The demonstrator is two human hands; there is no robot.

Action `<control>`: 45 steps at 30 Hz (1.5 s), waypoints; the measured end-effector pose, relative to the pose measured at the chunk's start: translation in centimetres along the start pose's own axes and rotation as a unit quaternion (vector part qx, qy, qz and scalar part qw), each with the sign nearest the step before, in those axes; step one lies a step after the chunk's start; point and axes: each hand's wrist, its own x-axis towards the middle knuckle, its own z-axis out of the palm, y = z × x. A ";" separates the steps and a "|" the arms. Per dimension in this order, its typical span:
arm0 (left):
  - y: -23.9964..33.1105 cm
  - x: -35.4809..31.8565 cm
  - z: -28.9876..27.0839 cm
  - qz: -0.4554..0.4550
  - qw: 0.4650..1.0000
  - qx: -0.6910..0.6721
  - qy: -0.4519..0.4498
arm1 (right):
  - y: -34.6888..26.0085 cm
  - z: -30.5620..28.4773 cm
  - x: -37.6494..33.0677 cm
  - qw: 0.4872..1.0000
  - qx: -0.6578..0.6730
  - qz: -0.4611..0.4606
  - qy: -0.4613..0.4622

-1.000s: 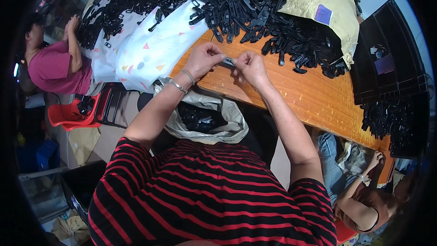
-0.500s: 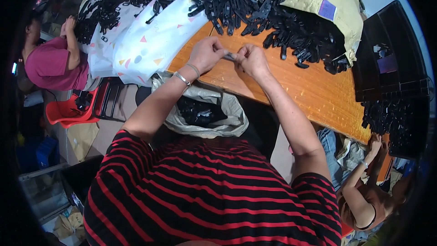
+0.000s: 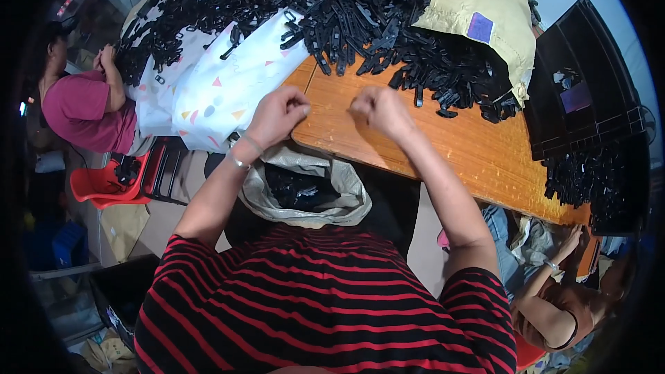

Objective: Manually assembling small black hardware components at a workbench.

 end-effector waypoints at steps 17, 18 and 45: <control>-2.0 8.3 2.0 0.201 0.940 0.257 0.096 | 1.4 -0.6 4.4 0.915 -0.336 -0.220 0.033; -1.9 7.9 2.1 0.206 0.940 0.258 0.089 | 1.7 -0.3 4.3 0.911 -0.339 -0.231 0.036; -2.2 4.2 3.1 0.174 0.954 0.198 0.141 | -3.0 1.0 -0.5 0.974 -0.215 0.063 -0.026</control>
